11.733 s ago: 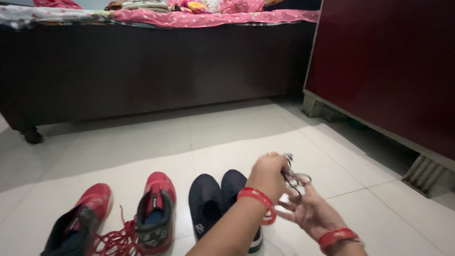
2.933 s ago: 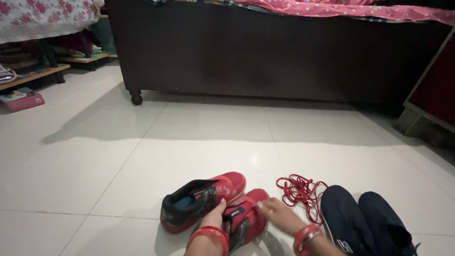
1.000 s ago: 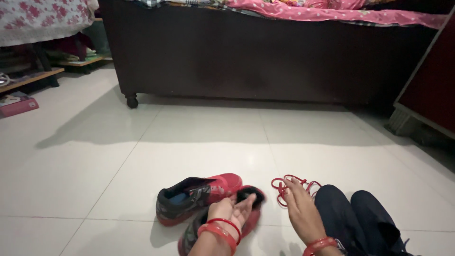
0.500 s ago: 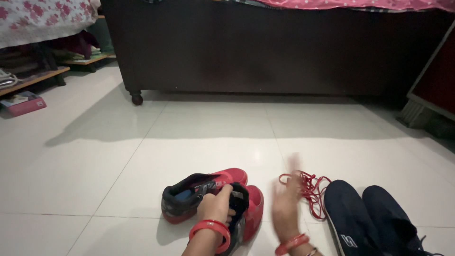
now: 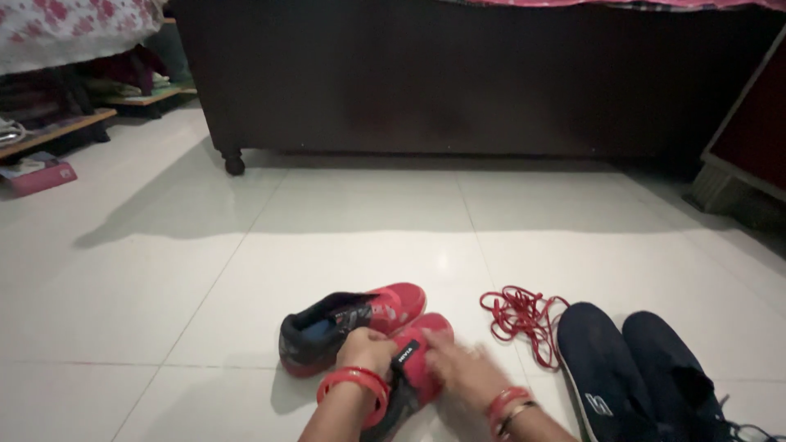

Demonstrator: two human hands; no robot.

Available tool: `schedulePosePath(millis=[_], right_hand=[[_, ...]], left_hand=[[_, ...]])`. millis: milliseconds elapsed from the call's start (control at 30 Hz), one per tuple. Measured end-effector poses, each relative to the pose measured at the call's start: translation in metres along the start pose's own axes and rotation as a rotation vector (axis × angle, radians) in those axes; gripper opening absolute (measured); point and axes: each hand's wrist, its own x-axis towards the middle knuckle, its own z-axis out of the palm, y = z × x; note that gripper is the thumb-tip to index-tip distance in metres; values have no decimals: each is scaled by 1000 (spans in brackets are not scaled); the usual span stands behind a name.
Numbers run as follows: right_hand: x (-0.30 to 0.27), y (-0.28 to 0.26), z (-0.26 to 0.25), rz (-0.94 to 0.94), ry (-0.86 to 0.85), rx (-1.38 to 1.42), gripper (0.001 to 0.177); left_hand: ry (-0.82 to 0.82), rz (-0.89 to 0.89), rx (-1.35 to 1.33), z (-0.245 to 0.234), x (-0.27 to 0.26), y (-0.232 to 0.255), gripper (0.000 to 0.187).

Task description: The person laces a pair of dark blue slip-on shoes and then a pair of red and black sneakers. They thread the laces through the eyelets by hand, working on each shoe individually on the floor.

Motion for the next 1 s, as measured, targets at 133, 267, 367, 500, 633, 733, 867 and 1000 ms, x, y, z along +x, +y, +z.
schedulePosePath(millis=[133,267,367,500,633,733,867,1000], right_hand=[[9,1,-18,170,188,-145,42],[-4,-19,-13,-268,234,311,61],[-19,-50,1,-472,238,59,69],[-25,-82,4,-43,168,-73,68],[-22,-82,-1,-67,225,-63,69],[-21,-64,-4,-95,335,-5,58],[-29,-38,-3,-270,472,-80,39],[-32,-29,-1,-198,486,-156,35]], left_hand=[[-14,102,139,-4,14,-8,32],[38,209,285,0,17,-6,31],[-74,172,247,-16,8,-5,35],[-132,229,554,-55,-11,2,49],[105,518,885,-51,-36,-10,42],[233,693,809,-34,-37,-15,29],[195,555,628,-13,-30,-13,31],[177,609,552,0,-31,-12,32]])
